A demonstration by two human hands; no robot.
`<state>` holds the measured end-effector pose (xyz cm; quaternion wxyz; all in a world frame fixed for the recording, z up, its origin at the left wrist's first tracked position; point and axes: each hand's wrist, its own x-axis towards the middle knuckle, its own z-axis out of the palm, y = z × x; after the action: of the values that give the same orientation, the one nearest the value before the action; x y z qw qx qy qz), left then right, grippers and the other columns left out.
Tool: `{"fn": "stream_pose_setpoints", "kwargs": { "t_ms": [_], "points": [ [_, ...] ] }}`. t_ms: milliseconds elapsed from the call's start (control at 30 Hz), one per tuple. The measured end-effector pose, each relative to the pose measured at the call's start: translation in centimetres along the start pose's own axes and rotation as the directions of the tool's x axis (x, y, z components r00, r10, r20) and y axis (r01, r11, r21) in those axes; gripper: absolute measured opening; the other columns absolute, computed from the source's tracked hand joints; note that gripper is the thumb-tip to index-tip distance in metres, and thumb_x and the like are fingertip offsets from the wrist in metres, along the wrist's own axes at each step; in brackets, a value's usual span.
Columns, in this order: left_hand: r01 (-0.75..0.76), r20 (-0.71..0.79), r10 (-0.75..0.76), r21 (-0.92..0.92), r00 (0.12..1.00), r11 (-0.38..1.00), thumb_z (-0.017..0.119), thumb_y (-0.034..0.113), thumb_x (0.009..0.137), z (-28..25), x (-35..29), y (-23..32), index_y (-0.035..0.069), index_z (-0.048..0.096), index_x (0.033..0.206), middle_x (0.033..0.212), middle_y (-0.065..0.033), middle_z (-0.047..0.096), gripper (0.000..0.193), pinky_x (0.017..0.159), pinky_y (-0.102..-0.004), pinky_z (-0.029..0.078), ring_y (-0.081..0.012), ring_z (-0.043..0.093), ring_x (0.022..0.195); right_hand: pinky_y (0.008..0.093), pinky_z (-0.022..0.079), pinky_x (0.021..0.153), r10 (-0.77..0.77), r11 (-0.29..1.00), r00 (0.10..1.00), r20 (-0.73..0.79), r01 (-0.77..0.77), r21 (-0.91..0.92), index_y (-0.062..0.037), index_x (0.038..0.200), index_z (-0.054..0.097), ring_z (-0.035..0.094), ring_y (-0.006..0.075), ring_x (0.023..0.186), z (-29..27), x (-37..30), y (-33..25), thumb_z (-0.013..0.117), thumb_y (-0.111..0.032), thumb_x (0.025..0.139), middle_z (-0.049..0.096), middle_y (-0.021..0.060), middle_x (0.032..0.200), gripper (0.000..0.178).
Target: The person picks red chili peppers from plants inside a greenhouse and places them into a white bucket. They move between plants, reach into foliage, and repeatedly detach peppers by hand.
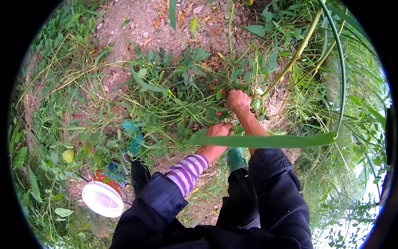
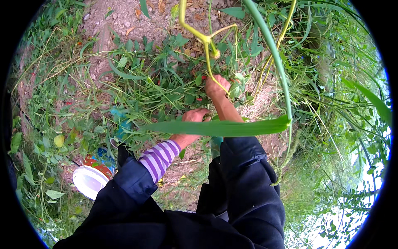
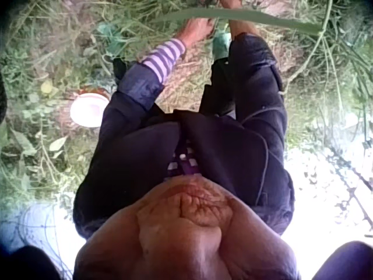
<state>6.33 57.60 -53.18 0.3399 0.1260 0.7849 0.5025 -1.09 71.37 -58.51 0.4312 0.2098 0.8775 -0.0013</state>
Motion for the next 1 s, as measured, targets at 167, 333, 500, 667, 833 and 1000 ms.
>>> {"fn": "stream_pose_setpoints", "kwargs": {
  "t_ms": [167, 333, 500, 667, 833, 1000],
  "points": [
    [0.375, 0.193, -0.323, -0.414, 0.927, 0.830, 0.067, 0.013, 0.076, -1.0, 0.6, -0.6, 0.004, 0.067, 0.091, 0.068, -0.0141, 0.065, 0.018, 0.060, -0.0353, 0.049, -0.0216, 0.062, 0.059, 0.0420, 0.052, 0.065, 0.014, 1.000, 0.975, -0.220, -0.011, 0.017, -0.0100, 0.092, 0.068, 0.066, 0.0284, 0.073, 0.7, -0.1, 1.9, 0.055, -0.025, 0.083, 0.067, 0.0137, 0.083, 0.021],
    [0.308, 0.214, -0.224, -0.580, 0.951, 0.754, 0.069, 0.017, 0.073, -0.8, 1.2, -0.8, 0.001, 0.066, 0.085, 0.066, -0.0105, 0.064, 0.020, 0.059, -0.0322, 0.048, -0.0151, 0.061, 0.061, 0.0348, 0.052, 0.057, -0.143, 0.725, 0.891, -0.430, 0.390, 0.568, -0.0050, 0.096, 0.065, 0.065, 0.0216, 0.063, -1.6, -2.9, 2.8, 0.061, -0.017, 0.084, 0.066, 0.0111, 0.076, 0.017],
    [-0.262, 0.175, 0.250, 0.048, 0.952, 0.964, 0.063, 0.009, 0.076, -6.1, 0.5, 5.2, 0.002, 0.062, 0.083, 0.072, -0.0123, 0.060, 0.010, 0.072, -0.0416, 0.047, -0.0286, 0.061, 0.073, 0.0227, 0.047, 0.049, -0.156, 0.317, 0.969, -0.192, 0.233, 0.919, -0.0019, 0.103, 0.063, 0.054, 0.0086, 0.051, -6.2, -6.9, 1.4, 0.062, -0.018, 0.086, 0.060, 0.0028, 0.068, 0.023],
    [-0.337, 0.158, 0.317, 0.120, 0.935, 0.934, 0.060, 0.010, 0.074, -10.1, -2.4, 8.9, 0.003, 0.060, 0.091, 0.083, -0.0164, 0.060, 0.018, 0.075, -0.0471, 0.042, -0.0326, 0.058, 0.083, 0.0288, 0.047, 0.048, -0.200, 0.367, 0.940, -0.276, 0.333, 0.868, -0.0052, 0.102, 0.062, 0.058, 0.0146, 0.052, -9.5, -10.8, 0.0, 0.057, -0.024, 0.088, 0.061, 0.0077, 0.068, 0.024],
    [0.025, 0.493, 0.042, -0.129, 0.869, 0.991, 0.063, 0.016, 0.073, -14.6, -3.5, 10.1, 0.004, 0.062, 0.087, 0.072, -0.0140, 0.062, 0.019, 0.066, -0.0409, 0.047, -0.0300, 0.061, 0.067, 0.0362, 0.047, 0.059, -0.245, 0.551, 0.939, -0.242, 0.340, 0.762, -0.0067, 0.097, 0.060, 0.062, 0.0252, 0.062, -11.9, -14.8, -2.9, 0.055, -0.022, 0.088, 0.061, 0.0133, 0.071, 0.019],
    [-0.082, 0.619, 0.357, -0.427, 0.700, 0.901, 0.067, 0.013, 0.076, -16.0, -7.7, 12.8, 0.002, 0.064, 0.082, 0.070, -0.0055, 0.063, 0.013, 0.059, -0.0296, 0.046, -0.0133, 0.058, 0.058, 0.0404, 0.046, 0.065, -0.171, 0.615, 0.901, -0.398, 0.413, 0.672, -0.0062, 0.097, 0.059, 0.060, 0.0321, 0.068, -12.6, -15.6, -4.4, 0.053, -0.024, 0.089, 0.061, 0.0150, 0.074, 0.021]
  ]
}}
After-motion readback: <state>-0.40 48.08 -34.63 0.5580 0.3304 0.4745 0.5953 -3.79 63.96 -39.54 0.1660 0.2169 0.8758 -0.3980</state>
